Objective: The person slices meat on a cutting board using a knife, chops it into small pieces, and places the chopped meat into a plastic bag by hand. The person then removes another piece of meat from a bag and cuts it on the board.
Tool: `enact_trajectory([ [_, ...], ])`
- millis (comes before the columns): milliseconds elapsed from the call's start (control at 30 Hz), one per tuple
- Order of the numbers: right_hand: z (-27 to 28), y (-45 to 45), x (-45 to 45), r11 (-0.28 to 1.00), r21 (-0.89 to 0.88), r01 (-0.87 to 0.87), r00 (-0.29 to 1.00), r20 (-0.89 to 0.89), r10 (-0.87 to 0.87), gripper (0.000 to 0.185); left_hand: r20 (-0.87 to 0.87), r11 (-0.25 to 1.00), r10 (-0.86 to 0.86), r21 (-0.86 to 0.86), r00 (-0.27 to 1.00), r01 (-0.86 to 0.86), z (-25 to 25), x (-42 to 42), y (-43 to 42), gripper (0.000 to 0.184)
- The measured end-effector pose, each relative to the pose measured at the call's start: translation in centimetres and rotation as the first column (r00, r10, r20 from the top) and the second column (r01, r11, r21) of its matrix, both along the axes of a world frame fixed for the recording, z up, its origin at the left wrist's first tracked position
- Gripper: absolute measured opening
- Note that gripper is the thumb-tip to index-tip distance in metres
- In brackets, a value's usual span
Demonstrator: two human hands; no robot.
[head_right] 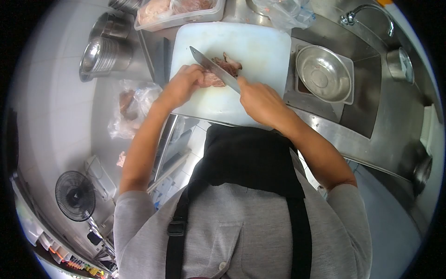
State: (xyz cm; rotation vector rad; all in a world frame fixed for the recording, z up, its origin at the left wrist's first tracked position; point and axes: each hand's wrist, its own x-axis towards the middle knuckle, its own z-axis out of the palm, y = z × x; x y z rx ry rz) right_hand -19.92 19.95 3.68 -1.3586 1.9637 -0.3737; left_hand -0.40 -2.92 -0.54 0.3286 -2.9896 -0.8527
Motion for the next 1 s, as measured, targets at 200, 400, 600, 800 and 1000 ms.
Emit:
enact_trajectory([
  [200, -1.0, -1.0, 0.1, 0.999, -0.044, 0.024, 0.999, 0.049, -0.022, 0.028, -0.064, 1.000, -0.005, 0.027, 0.998, 0.007, -0.2, 0.3, 0.1, 0.028],
  [400, 0.3, -1.1, 0.8, 0.999, 0.040, 0.017, 1.000, 0.007, -0.017, 0.022, -0.076, 0.999, 0.044, 0.017, 0.996, -0.043, -0.3, 0.6, 0.1, 0.028],
  [600, -0.2, -1.3, 0.2, 0.999, -0.026, -0.035, 0.999, 0.017, 0.036, 0.019, -0.094, 0.999, 0.045, 0.022, 0.995, -0.043, -0.4, 0.4, -0.1, 0.027],
  [800, -4.1, -2.9, 2.0, 0.999, -0.049, -0.015, 1.000, 0.006, 0.015, 0.022, -0.123, 0.996, 0.084, 0.040, 0.989, -0.079, -1.0, 0.6, 0.9, 0.021],
  [1000, -4.1, -2.5, 3.8, 0.997, -0.071, 0.015, 0.995, -0.097, -0.022, 0.017, -0.142, 0.997, 0.076, 0.006, 0.987, -0.076, -1.5, 0.5, 1.3, 0.021],
])
